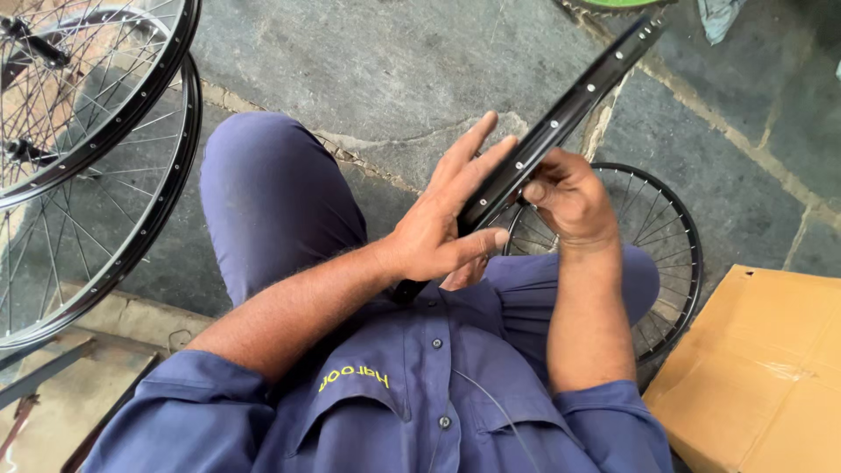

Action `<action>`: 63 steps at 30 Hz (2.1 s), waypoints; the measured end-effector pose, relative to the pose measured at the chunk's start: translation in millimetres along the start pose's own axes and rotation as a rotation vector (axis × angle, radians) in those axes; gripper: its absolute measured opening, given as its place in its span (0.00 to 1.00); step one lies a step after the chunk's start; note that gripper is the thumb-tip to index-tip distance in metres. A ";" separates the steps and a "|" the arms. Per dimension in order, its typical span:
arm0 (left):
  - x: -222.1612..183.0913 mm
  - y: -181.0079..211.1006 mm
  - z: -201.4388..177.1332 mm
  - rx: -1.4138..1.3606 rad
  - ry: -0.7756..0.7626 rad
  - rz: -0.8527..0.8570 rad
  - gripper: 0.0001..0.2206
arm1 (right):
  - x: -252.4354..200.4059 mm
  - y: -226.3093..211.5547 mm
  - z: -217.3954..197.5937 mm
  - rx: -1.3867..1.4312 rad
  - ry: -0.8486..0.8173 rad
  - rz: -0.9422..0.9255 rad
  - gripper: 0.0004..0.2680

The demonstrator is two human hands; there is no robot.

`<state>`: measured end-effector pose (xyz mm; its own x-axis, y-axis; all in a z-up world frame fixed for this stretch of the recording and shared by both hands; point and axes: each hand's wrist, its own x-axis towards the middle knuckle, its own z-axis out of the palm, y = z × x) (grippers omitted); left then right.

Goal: The person works on a bicycle wheel rim by hand while sitting on the floor, handling small metal parts and the rim itself.

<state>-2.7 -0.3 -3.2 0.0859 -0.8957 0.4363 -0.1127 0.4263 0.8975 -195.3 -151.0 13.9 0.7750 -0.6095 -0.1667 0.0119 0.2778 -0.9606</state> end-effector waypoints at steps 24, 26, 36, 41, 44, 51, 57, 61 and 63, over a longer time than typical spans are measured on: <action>-1.2 0.3 4.4 0.012 -0.022 0.034 0.41 | -17.2 21.9 19.9 -0.834 0.552 -0.265 0.14; -4.7 -0.2 5.2 0.007 -0.019 0.023 0.41 | -13.9 32.0 39.5 -0.890 0.592 -0.455 0.12; -3.0 -1.7 4.9 0.027 -0.024 0.052 0.41 | 5.7 46.8 44.5 -1.072 0.627 -0.523 0.13; -1.6 0.1 -0.7 0.027 -0.012 0.020 0.41 | -2.4 13.2 14.0 -0.503 0.210 -0.233 0.14; -1.2 2.1 1.7 0.020 -0.019 0.012 0.41 | -3.6 3.4 -3.0 -0.040 -0.047 -0.064 0.17; 34.4 1.7 -3.5 -0.018 -0.060 -0.051 0.45 | -3.1 47.0 22.0 -0.391 0.337 -0.539 0.23; 98.2 -7.9 3.8 -0.049 -0.124 -0.186 0.44 | 17.6 59.0 -17.6 -0.028 0.193 -0.336 0.10; 60.7 5.0 -3.7 -0.113 -0.111 -0.156 0.45 | -24.3 39.3 10.6 -0.411 0.319 -0.208 0.08; 32.0 14.3 -2.1 -0.097 -0.070 -0.147 0.44 | -35.1 37.4 28.4 -0.198 0.363 -0.654 0.06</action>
<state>0.6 -22.6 23.7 0.0245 -0.9543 0.2979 -0.0077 0.2978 0.9546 -204.1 -98.1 -9.9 0.3935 -0.8187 0.4182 0.2560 -0.3393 -0.9052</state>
